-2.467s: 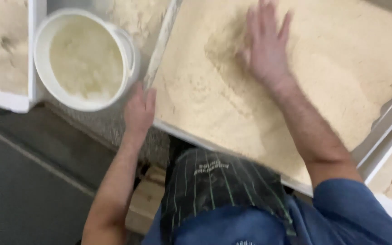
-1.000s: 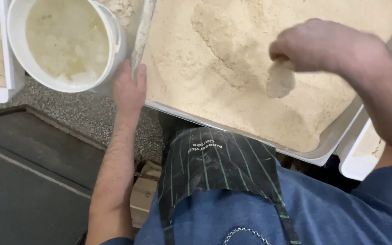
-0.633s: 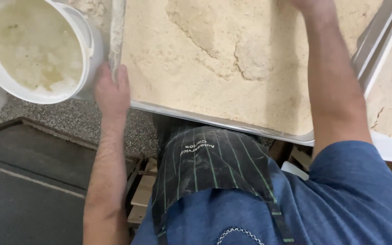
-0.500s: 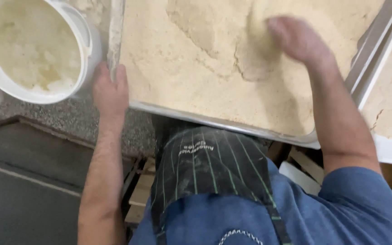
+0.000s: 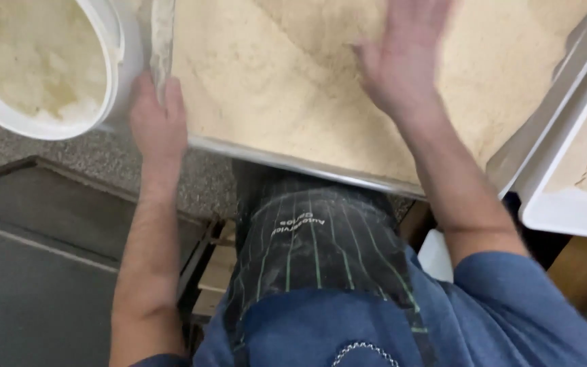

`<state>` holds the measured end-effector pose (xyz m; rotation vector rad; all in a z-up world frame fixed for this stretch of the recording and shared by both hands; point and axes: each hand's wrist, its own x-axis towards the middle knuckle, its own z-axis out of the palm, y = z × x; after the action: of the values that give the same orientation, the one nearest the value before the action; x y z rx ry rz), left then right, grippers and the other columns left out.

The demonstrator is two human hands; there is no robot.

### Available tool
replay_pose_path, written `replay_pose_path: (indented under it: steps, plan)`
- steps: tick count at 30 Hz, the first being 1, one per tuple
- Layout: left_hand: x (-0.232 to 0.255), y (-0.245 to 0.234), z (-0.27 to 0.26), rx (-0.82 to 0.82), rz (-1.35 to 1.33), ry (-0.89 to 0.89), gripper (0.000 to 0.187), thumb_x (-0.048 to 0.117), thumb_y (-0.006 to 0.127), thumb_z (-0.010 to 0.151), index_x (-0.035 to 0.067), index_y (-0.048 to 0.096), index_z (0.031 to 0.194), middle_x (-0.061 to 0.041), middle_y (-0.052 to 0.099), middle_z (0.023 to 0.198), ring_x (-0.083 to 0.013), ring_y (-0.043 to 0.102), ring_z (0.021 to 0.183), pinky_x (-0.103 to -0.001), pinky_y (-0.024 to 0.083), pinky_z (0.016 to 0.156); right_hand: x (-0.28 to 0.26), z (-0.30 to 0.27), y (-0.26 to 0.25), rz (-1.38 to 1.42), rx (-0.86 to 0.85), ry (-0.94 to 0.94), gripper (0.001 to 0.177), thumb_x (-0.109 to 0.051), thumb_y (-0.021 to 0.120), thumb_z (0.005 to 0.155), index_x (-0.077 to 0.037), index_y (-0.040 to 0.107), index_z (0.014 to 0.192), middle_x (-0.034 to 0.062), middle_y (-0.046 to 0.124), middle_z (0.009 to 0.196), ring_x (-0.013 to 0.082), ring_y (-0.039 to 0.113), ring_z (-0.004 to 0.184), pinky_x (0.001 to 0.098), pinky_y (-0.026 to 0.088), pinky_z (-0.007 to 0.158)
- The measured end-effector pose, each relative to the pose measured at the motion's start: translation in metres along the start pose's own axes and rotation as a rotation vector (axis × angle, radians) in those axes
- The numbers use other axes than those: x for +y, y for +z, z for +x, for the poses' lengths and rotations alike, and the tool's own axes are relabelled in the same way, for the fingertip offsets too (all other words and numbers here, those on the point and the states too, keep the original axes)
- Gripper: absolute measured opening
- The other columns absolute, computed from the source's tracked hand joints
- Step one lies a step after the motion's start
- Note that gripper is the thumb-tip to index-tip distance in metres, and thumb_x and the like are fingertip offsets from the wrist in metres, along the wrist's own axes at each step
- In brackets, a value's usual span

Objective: The person is breading chicken pieces by dipping them in a liquid wash and then thoroughly coating them with breadcrumbs in a large tray.

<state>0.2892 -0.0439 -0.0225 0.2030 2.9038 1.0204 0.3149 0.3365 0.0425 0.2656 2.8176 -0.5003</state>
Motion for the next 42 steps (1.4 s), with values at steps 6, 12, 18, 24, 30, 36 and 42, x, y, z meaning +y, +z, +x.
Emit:
replay_pose_path:
  steps: [6, 12, 18, 24, 30, 36, 42]
  plan:
    - [0.016, -0.007, 0.002, -0.044, 0.005, -0.081, 0.04, 0.033, 0.05, 0.123, 0.0, 0.068, 0.136, -0.014, 0.075, 0.11, -0.0314, 0.072, 0.101, -0.045, 0.06, 0.085, 0.001, 0.004, 0.0, -0.086, 0.05, -0.069, 0.074, -0.041, 0.07, 0.119, -0.001, 0.037, 0.173, 0.0275, 0.027, 0.174, 0.0489, 0.025, 0.159, 0.074, 0.015, 0.126]
    - [-0.02, 0.006, 0.002, 0.047, 0.059, 0.064, 0.045, 0.038, 0.051, 0.124, -0.003, 0.068, 0.131, -0.024, 0.076, 0.108, -0.0442, 0.072, 0.096, -0.054, 0.054, 0.08, 0.037, 0.035, 0.045, -0.116, 0.086, -0.204, 0.089, -0.04, 0.075, 0.115, 0.005, 0.032, 0.177, 0.0293, 0.021, 0.182, 0.0486, 0.012, 0.166, 0.0837, 0.009, 0.125]
    - [0.019, -0.005, 0.005, 0.0, -0.048, -0.099, 0.033, 0.034, 0.051, 0.123, 0.006, 0.068, 0.124, -0.007, 0.069, 0.101, -0.0252, 0.068, 0.092, -0.038, 0.059, 0.078, 0.075, -0.016, 0.04, 0.026, 0.266, -0.351, 0.086, -0.055, 0.04, 0.115, 0.002, 0.026, 0.178, 0.0304, 0.032, 0.181, 0.0491, 0.017, 0.172, 0.0748, 0.007, 0.135]
    - [-0.001, 0.003, -0.002, 0.019, -0.02, -0.033, 0.043, 0.037, 0.05, 0.124, -0.001, 0.068, 0.132, -0.021, 0.076, 0.111, -0.0386, 0.073, 0.101, -0.05, 0.057, 0.086, 0.104, -0.051, 0.049, 0.084, 0.227, -0.282, 0.105, -0.084, 0.023, 0.115, -0.011, -0.001, 0.186, 0.0205, -0.006, 0.193, 0.0379, -0.012, 0.181, 0.071, -0.018, 0.144]
    - [0.002, 0.002, 0.004, 0.0, -0.016, -0.035, 0.044, 0.035, 0.049, 0.124, -0.002, 0.066, 0.139, -0.02, 0.075, 0.112, -0.0385, 0.073, 0.102, -0.051, 0.058, 0.087, 0.095, -0.047, 0.042, 0.037, 0.149, -0.237, 0.099, -0.063, 0.038, 0.111, -0.005, 0.006, 0.184, 0.0246, -0.002, 0.19, 0.0439, -0.008, 0.178, 0.071, -0.014, 0.142]
    - [-0.011, 0.005, 0.002, 0.026, 0.039, 0.003, 0.046, 0.04, 0.051, 0.123, -0.003, 0.067, 0.125, -0.022, 0.072, 0.1, -0.0426, 0.07, 0.089, -0.054, 0.052, 0.075, 0.081, -0.015, 0.063, -0.115, 0.085, -0.227, 0.11, -0.041, 0.088, 0.107, 0.005, 0.018, 0.179, 0.0376, 0.01, 0.183, 0.0571, 0.008, 0.171, 0.0847, 0.002, 0.13]
    - [-0.011, 0.002, 0.002, 0.032, 0.04, 0.037, 0.047, 0.039, 0.051, 0.124, -0.004, 0.067, 0.132, -0.024, 0.075, 0.103, -0.0451, 0.072, 0.09, -0.054, 0.053, 0.076, 0.043, 0.004, 0.053, -0.067, 0.25, -0.152, 0.098, -0.06, 0.044, 0.104, 0.0, 0.027, 0.181, 0.0247, 0.017, 0.187, 0.0427, 0.007, 0.174, 0.071, -0.003, 0.137]
